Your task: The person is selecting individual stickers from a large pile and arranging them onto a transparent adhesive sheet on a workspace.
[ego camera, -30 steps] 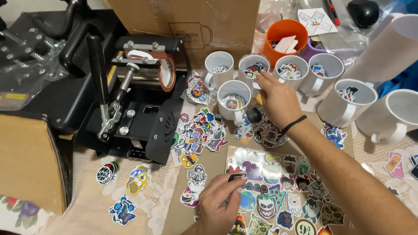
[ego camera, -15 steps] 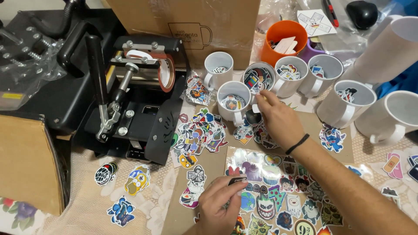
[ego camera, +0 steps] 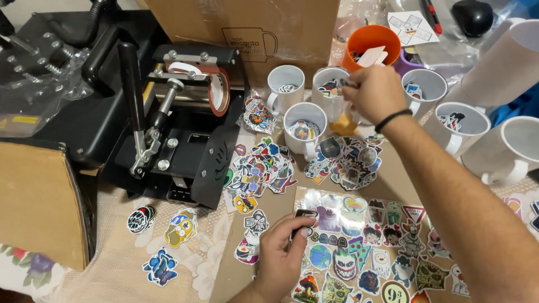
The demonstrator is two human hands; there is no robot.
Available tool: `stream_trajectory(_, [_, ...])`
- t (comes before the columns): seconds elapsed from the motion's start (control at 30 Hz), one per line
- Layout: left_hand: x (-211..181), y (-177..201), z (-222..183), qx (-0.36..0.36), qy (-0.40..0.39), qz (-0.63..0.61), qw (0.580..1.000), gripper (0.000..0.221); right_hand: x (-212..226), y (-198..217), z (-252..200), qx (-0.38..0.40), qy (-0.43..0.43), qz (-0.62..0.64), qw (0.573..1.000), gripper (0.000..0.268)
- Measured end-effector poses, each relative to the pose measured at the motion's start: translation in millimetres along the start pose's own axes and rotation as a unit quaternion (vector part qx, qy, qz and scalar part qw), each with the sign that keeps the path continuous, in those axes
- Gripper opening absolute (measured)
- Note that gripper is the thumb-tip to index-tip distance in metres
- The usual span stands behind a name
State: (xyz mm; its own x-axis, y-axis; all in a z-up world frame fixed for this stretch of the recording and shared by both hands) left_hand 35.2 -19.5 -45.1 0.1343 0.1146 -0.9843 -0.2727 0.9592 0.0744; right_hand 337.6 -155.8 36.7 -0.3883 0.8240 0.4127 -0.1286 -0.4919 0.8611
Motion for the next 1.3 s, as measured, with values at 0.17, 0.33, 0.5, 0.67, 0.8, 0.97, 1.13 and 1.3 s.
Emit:
stream_trajectory(0.17, [14,-4,5,0.004,0.096,-0.217,0.971,0.025,-15,-16,44,-0.014,0.011,-0.031,0.999,0.011])
stream_trajectory(0.33, [9,-4,11,0.003,0.108,-0.257,0.96,0.044,18,8,9,-0.053,0.107,0.022,0.993,0.017])
stream_trajectory(0.5, [30,-5,12,0.003,0.177,-0.246,0.953,0.032,74,53,-107,0.014,0.223,0.12,0.967,0.018])
stream_trajectory(0.67, [37,-10,9,0.001,0.22,-0.276,0.936,0.019,68,45,-195,0.205,0.148,0.066,0.965,0.047])
stream_trajectory(0.8, [29,-17,10,0.061,0.141,-0.307,0.939,0.016,58,35,-230,0.198,-0.031,0.221,0.954,0.018])
stream_trajectory(0.97, [14,-19,5,0.118,0.085,-0.285,0.947,0.022,34,33,-255,0.147,-0.096,0.303,0.937,0.01])
stream_trajectory(1.13, [12,-19,4,0.125,0.121,-0.225,0.959,0.028,-28,108,-276,0.0,-0.034,0.367,0.93,0.016])
stream_trajectory(1.3, [17,-11,5,0.133,0.153,-0.209,0.957,0.02,-99,153,-336,0.021,-0.074,0.326,0.942,0.029])
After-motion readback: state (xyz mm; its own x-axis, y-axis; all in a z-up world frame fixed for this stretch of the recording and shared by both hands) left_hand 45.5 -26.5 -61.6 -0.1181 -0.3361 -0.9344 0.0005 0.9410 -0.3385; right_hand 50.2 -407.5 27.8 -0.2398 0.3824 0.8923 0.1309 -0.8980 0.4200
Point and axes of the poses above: each hand's wrist, its own z-axis towards the middle knuckle, its own y-axis out of the back of the hand, x = y × z, the point moved 4 cm from there along z, towards the middle knuckle, and after that the axes turned 3 degrees about -x, right-handed, at the moved point
